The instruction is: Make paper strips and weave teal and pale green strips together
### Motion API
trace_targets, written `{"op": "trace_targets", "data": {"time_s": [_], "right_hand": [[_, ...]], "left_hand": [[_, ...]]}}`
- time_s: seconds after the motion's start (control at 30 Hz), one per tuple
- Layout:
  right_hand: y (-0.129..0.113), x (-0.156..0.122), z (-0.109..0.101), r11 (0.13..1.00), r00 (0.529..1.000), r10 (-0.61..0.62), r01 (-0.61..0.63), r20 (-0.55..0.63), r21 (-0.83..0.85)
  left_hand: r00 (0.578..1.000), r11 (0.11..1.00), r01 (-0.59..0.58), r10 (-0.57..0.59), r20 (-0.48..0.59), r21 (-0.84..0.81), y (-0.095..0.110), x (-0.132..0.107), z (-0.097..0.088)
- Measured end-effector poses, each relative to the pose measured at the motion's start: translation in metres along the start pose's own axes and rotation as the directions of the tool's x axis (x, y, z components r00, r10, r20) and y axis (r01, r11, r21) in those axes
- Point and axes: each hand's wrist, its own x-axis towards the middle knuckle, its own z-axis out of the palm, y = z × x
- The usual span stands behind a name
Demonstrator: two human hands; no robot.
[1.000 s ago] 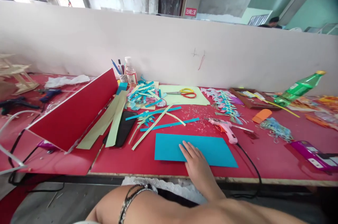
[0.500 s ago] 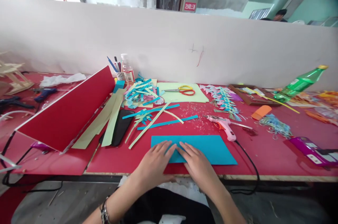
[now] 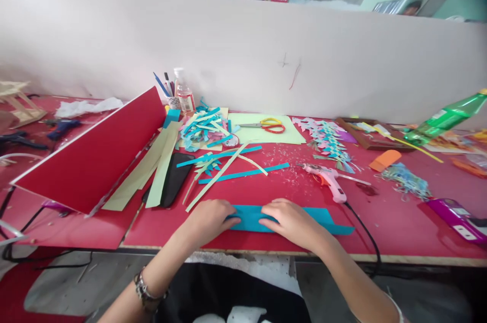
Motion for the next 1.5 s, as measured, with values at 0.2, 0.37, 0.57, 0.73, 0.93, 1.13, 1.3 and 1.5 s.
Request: {"op": "trace_targets", "data": {"time_s": [0.2,0.37,0.57,0.73,0.93,1.13,1.3,1.5], "right_hand": [[0.002,0.005,0.020,0.988,0.995,0.021,-0.035,-0.097,-0.150],[0.005,0.009,0.031,0.983,0.984,0.072,-0.098,-0.165,-0.157],[0.005,0.013,0.036,0.974,0.981,0.059,-0.098,-0.186,-0.205],[0.007,0.015,0.036,0.966,0.988,0.022,-0.059,-0.150,-0.251],[0.010,0.016,0.041,0.971,0.985,0.030,-0.069,-0.167,-0.228],[0.012,0.016,0.041,0.981,0.979,0.085,-0.115,-0.185,-0.157],[0.013,0.016,0.045,0.981,0.972,0.122,-0.148,-0.203,-0.121],[0.015,0.018,0.050,0.969,0.965,0.107,-0.156,-0.240,-0.193]], "left_hand": [[0.978,0.979,0.197,-0.191,-0.084,0.060,-0.004,0.001,0.019],[0.964,0.966,0.252,-0.246,-0.106,0.058,-0.001,-0.004,0.024],[0.942,0.957,0.289,-0.281,-0.184,0.015,0.005,-0.011,0.026],[0.957,0.980,0.021,0.038,-0.289,0.200,0.028,-0.018,0.041],[0.977,0.968,-0.109,0.146,-0.154,0.226,0.040,-0.023,0.058],[0.987,0.974,-0.052,0.084,-0.136,0.219,0.041,-0.021,0.060],[0.988,0.977,-0.047,0.076,-0.135,0.208,0.043,-0.021,0.060],[0.987,0.979,-0.054,0.082,-0.136,0.198,0.043,-0.021,0.059]]}}
